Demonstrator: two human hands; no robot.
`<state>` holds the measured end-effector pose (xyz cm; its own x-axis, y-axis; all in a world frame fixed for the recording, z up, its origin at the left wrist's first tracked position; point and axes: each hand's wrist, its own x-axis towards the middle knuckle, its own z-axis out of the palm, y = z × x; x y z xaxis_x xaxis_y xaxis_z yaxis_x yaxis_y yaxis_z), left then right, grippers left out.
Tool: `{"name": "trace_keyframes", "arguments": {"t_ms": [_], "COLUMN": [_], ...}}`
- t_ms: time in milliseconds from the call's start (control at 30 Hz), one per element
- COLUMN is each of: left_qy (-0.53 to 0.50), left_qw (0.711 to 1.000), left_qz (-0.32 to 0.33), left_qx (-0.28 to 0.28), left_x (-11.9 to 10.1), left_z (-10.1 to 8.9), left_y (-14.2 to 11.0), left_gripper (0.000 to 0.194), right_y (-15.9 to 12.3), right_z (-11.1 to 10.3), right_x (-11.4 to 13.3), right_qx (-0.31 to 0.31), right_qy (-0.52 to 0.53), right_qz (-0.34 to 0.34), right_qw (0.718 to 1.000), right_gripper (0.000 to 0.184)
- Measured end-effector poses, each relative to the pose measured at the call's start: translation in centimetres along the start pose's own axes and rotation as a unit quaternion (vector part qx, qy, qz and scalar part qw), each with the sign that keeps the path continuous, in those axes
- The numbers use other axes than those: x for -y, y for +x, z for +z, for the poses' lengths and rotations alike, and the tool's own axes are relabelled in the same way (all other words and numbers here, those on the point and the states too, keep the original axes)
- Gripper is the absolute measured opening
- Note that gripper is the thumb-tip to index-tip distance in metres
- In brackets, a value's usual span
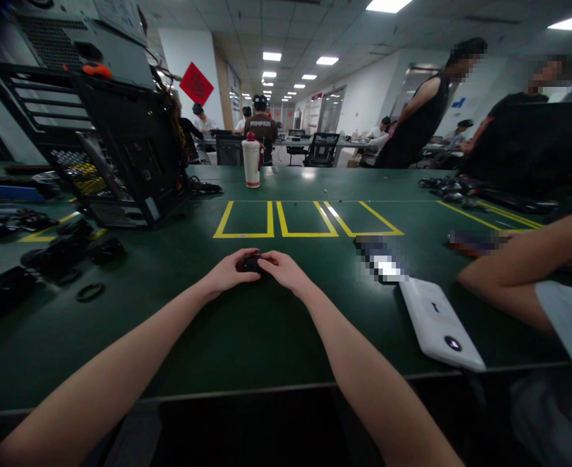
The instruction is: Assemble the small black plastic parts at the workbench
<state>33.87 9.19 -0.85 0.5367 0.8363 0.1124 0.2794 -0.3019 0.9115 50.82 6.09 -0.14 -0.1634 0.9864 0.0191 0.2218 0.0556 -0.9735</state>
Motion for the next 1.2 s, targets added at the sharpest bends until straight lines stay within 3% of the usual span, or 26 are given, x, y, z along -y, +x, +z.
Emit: {"name": "trace_keyframes", "arguments": {"t_ms": [133,300,400,567,700,900,1000,1200], "left_qy": [0.001,0.012,0.009,0.007,0.006,0.007,0.000,0.003], "left_qw": [1.000,1.000,1.000,0.999,0.999,1.000,0.999,0.999], "left_qz": [-0.003,-0.014,-0.009,0.005,-0.011,0.000,-0.007,-0.004], "left_qx": [-0.003,-0.010,-0.012,-0.030,-0.034,-0.031,-0.037,-0.034], "left_x": [-0.16,-0.57,-0.47,0.28,0.20,-0.26,-0.10,-0.17], "left_z": [0.00,0.06,0.20,0.49,0.46,0.42,0.51,0.45], "left_y": [-0.06,-0.19,-0.09,0.32,0.26,0.15,0.30,0.13], "left_gripper": [0.066,0.066,0.065,0.066,0.066,0.063,0.064,0.063], "right_y": [-0.10,0.15,0.19,0.12,0.17,-0.11,-0.10,0.19], "right_z": [-0.20,0.05,0.12,-0.06,0.12,0.10,0.13,0.23], "right_x": [0.26,-0.20,-0.31,0.07,-0.01,0.34,0.40,-0.17], "right_qx": [0.021,-0.030,-0.005,0.010,-0.035,0.011,-0.003,-0.008], "right_qy": [0.063,0.033,0.016,0.091,0.051,0.053,0.075,0.032], "right_qz": [-0.003,-0.005,-0.002,-0.007,-0.006,-0.006,-0.010,-0.007], "right_qw": [0.998,0.999,1.000,0.996,0.998,0.998,0.997,0.999], "right_gripper": [0.034,0.032,0.027,0.031,0.030,0.027,0.031,0.023]}}
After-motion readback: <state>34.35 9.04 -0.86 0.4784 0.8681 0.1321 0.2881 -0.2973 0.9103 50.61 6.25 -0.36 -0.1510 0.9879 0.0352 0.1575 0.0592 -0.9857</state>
